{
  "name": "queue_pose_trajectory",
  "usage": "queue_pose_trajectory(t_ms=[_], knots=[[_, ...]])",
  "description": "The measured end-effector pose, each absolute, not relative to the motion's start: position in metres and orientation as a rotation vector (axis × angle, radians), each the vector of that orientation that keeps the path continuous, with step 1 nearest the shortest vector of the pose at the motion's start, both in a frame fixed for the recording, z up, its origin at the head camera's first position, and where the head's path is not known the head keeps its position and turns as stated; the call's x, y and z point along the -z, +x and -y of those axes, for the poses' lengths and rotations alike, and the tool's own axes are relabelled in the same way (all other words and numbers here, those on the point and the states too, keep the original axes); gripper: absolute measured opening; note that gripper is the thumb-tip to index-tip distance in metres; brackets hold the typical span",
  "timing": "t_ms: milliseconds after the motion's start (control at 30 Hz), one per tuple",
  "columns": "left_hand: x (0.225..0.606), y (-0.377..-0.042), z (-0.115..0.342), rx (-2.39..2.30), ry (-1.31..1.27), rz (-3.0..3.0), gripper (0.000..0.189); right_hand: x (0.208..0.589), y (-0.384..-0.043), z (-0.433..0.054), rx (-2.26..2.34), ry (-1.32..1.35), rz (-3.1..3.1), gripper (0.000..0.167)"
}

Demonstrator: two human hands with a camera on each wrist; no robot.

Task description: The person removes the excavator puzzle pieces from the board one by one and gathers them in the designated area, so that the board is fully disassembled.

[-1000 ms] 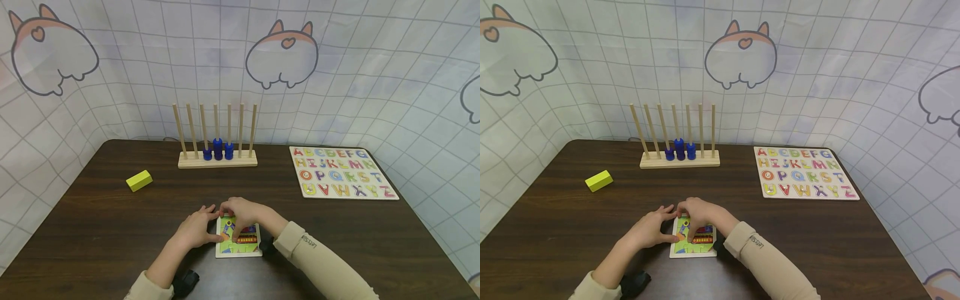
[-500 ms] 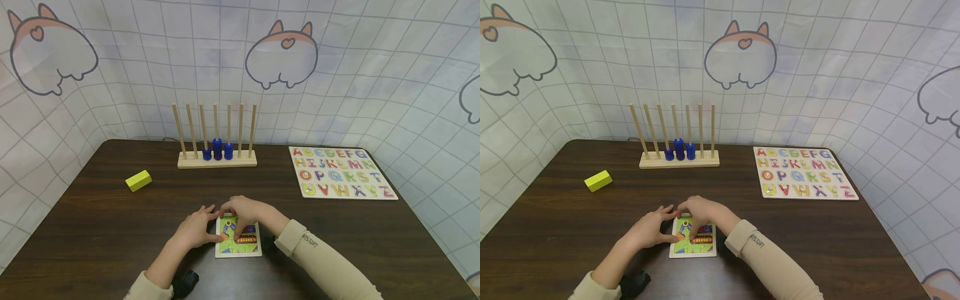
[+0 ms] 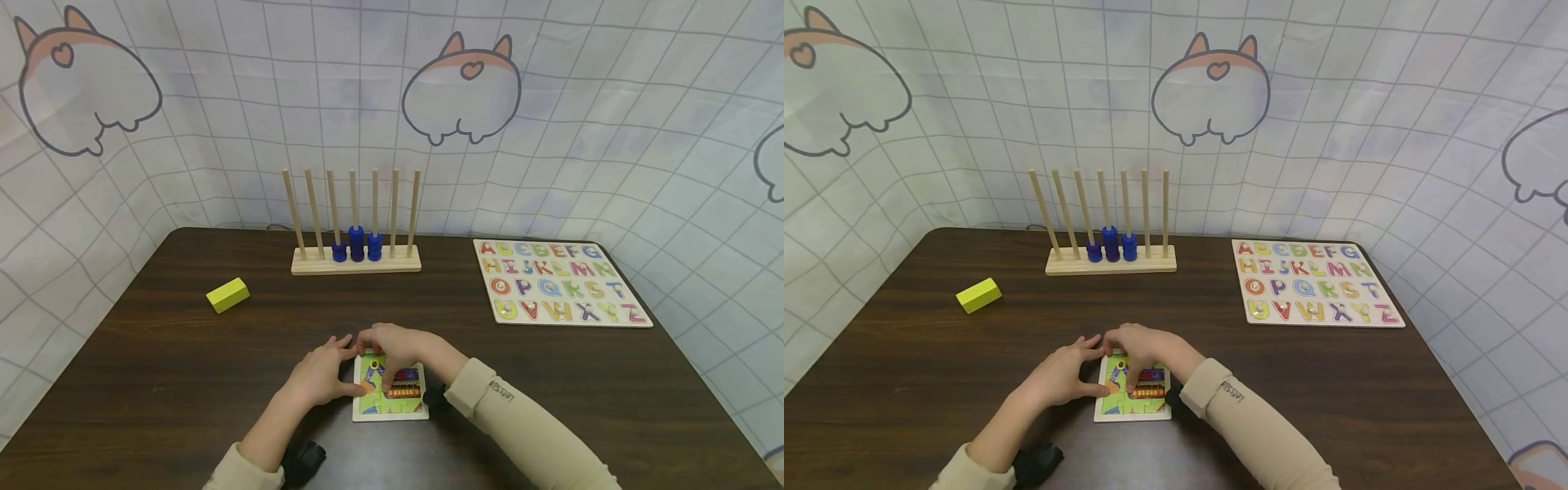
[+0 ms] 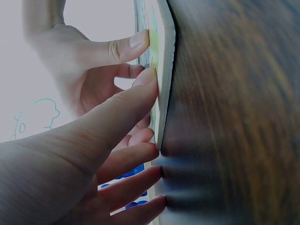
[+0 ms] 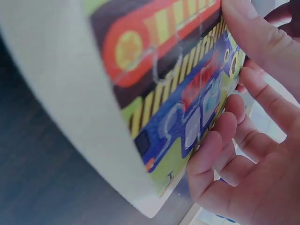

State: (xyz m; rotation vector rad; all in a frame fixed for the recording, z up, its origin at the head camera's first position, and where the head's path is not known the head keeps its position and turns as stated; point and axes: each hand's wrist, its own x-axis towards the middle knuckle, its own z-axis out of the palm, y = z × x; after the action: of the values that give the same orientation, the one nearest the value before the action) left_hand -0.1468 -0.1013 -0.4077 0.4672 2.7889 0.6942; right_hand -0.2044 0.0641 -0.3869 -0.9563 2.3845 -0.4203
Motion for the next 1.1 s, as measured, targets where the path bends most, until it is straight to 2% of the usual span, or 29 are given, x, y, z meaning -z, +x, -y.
queue_pose_trajectory(t_ms=[1100], knots=[[0.4077,-0.1472,0.1018,-0.694,0.475,-2.79,0.072,0.3904,-0.2037,-0.0704,0.529,-1.012,-2.411,0.058]])
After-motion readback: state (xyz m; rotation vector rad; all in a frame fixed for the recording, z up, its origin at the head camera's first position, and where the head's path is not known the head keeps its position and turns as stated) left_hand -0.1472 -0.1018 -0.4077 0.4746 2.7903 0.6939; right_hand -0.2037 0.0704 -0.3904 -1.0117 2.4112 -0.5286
